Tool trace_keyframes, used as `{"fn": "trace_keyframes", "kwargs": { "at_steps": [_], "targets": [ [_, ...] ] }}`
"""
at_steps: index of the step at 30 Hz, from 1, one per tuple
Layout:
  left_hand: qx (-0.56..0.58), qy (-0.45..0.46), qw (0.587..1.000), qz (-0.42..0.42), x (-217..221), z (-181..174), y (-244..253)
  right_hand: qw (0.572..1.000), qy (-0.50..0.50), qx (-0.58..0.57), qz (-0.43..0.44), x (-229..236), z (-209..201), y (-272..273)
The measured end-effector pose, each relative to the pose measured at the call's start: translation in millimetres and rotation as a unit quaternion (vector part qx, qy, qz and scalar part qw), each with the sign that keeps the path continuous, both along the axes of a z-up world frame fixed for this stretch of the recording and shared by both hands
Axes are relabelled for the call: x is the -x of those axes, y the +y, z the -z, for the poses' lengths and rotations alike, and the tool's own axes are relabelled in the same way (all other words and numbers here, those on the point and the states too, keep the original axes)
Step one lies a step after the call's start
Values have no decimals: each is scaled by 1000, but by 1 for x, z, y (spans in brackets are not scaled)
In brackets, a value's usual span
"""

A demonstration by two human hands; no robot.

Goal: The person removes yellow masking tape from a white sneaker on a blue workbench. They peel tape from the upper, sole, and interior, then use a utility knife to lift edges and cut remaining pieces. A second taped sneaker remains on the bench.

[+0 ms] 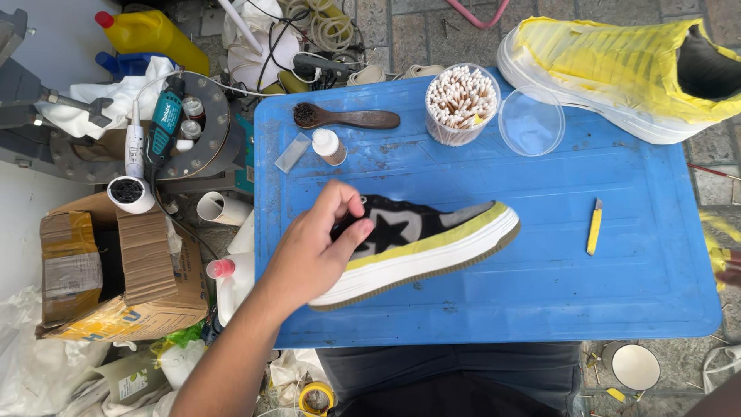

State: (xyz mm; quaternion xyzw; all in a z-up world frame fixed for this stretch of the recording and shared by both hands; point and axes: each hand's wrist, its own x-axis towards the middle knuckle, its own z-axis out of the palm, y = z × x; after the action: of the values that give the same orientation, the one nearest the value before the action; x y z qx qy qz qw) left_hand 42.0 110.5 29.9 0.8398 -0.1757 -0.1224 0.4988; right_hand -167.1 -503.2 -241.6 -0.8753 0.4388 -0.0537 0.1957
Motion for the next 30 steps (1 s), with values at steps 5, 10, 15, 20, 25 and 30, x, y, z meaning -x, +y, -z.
{"fn": "trace_keyframes", "kwargs": {
  "at_steps": [5, 10, 15, 20, 25, 30],
  "targets": [
    [122, 124, 984, -23, -20, 32, -7, 996, -77, -12, -39, -24, -18, 26],
    [127, 140, 982, -18, -25, 37, -3, 982, -156, -24, -99, -58, -56, 64],
    [55, 117, 992, 1, -24, 20, -1, 971, -190, -26, -145, -75, -85, 88],
    [-48, 68, 996, 4, -17, 1, -1, 964, -199, -26, -173, -83, -104, 110],
    [-48, -65, 997, 13, -11, -4, 1, 955, -204, -27, -212, -95, -130, 140],
    [-37, -76, 996, 11, -6, 1, 2, 951, -169, 39, -255, -98, -138, 175]
  ]
}}
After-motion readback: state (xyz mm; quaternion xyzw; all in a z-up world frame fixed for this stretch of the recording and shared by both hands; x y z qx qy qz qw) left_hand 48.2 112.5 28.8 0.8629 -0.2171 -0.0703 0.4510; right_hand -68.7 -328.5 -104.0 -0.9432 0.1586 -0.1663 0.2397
